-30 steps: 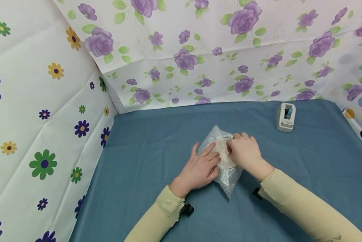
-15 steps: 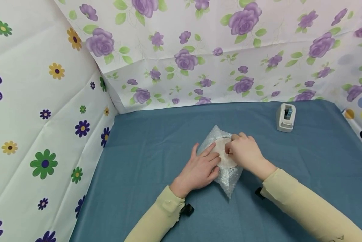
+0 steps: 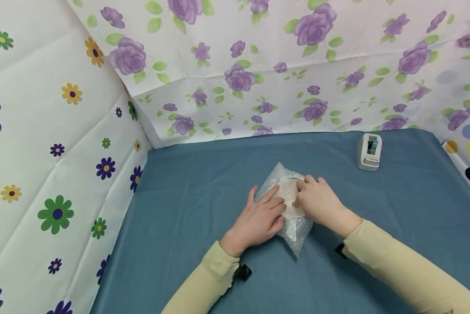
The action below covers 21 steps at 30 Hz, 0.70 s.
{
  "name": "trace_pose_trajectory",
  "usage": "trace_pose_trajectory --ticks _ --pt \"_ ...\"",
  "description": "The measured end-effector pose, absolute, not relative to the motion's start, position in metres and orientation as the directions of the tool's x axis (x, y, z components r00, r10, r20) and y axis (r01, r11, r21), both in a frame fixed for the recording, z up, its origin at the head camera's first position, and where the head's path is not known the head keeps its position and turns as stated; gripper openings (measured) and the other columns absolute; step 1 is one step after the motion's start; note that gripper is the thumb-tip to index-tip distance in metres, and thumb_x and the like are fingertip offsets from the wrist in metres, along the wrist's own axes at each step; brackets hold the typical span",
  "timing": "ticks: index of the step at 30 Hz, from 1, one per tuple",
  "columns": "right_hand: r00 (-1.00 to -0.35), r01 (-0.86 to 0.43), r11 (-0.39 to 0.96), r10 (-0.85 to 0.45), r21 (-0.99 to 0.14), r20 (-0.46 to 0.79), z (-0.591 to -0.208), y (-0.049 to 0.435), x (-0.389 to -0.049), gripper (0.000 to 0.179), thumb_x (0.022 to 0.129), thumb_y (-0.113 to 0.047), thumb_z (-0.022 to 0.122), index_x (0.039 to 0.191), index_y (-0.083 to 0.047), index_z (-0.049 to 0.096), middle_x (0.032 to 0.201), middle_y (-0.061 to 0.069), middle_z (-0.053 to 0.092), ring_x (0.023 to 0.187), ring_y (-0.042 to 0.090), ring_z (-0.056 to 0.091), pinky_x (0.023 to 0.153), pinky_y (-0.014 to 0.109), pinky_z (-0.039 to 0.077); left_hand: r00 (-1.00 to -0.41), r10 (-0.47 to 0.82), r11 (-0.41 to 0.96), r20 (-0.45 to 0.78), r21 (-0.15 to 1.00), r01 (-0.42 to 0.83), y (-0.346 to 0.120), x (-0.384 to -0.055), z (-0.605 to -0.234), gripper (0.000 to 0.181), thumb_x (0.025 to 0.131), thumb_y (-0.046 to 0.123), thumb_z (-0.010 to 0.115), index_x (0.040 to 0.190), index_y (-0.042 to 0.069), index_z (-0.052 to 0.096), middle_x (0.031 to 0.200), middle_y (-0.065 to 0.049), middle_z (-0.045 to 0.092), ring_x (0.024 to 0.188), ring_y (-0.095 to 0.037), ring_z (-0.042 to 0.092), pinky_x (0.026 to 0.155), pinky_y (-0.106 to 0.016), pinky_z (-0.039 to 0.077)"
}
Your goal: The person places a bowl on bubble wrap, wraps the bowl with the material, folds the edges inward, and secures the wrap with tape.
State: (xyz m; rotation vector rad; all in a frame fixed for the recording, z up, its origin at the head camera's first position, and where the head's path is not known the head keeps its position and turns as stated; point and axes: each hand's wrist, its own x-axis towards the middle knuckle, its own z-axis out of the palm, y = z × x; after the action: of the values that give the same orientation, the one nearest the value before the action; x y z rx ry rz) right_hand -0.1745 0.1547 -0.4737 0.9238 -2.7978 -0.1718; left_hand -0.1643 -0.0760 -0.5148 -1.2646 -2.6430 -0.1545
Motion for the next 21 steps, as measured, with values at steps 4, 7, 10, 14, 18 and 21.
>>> trace_pose_trajectory --ticks 4,7,10,14,18,21 --pt "-0.792 -0.586 0.805 -0.593 0.095 0.145 -0.475 0.156 -0.177 0.016 0.087 -0.009 0.088 0.099 -0.018 0.089 0.090 0.005 0.062 0.075 0.022 0.044 0.061 0.034 0.037 -0.616 0.756 0.630 0.220 0.007 0.777 -0.078 -0.166 -0.515 0.026 0.112 0.029 0.048 0.123 0.025 0.071 0.145 0.007 0.063 0.162 -0.023 0.025 0.120 -0.073 0.023" --pt "-0.799 -0.590 0.807 -0.580 -0.021 0.160 -0.473 0.160 -0.181 0.021 0.093 0.000 0.079 0.107 -0.013 0.087 0.098 0.007 0.068 0.085 0.026 0.057 0.069 0.039 0.049 -0.627 0.751 0.636 0.206 0.030 0.771 -0.082 -0.167 -0.514 0.030 0.113 0.030 0.049 0.132 0.024 0.071 0.147 0.007 0.062 0.162 -0.023 0.024 0.121 -0.072 0.021" --pt "-0.811 -0.579 0.804 -0.551 -0.135 0.197 -0.466 0.166 -0.186 0.029 0.099 0.002 0.065 0.117 -0.011 0.084 0.106 0.011 0.072 0.098 0.033 0.065 0.079 0.048 0.057 -0.646 0.738 0.645 0.195 0.077 0.760 -0.087 -0.168 -0.515 0.034 0.113 0.030 0.051 0.140 0.023 0.069 0.150 0.005 0.061 0.163 -0.022 0.022 0.123 -0.071 0.019" --pt "-0.854 -0.517 0.810 -0.463 -0.277 0.238 -0.460 0.177 -0.193 0.030 0.104 -0.002 0.059 0.120 -0.010 0.083 0.109 0.012 0.074 0.104 0.034 0.068 0.082 0.050 0.058 -0.663 0.723 0.645 0.195 0.155 0.749 -0.093 -0.168 -0.514 0.035 0.113 0.029 0.054 0.144 0.023 0.067 0.155 0.005 0.058 0.164 -0.020 0.019 0.124 -0.070 0.016" --pt "-0.903 -0.427 0.817 -0.367 -0.387 0.224 -0.458 0.194 -0.199 0.028 0.108 -0.007 0.058 0.121 -0.011 0.082 0.113 0.011 0.075 0.090 0.027 0.067 0.070 0.044 0.053 -0.651 0.728 0.604 0.215 0.247 0.757 -0.096 -0.169 -0.512 0.034 0.112 0.027 0.054 0.143 0.023 0.067 0.163 0.006 0.050 0.164 -0.018 0.016 0.125 -0.068 0.013" --pt "-0.935 -0.354 0.817 -0.305 -0.455 0.180 -0.460 0.206 -0.207 0.029 0.111 -0.009 0.055 0.125 -0.010 0.080 0.119 0.014 0.074 0.076 0.025 0.062 0.063 0.043 0.046 -0.643 0.724 0.559 0.249 0.336 0.759 -0.100 -0.172 -0.508 0.035 0.111 0.024 0.056 0.144 0.021 0.067 0.167 0.004 0.045 0.164 -0.018 0.016 0.125 -0.068 0.011"
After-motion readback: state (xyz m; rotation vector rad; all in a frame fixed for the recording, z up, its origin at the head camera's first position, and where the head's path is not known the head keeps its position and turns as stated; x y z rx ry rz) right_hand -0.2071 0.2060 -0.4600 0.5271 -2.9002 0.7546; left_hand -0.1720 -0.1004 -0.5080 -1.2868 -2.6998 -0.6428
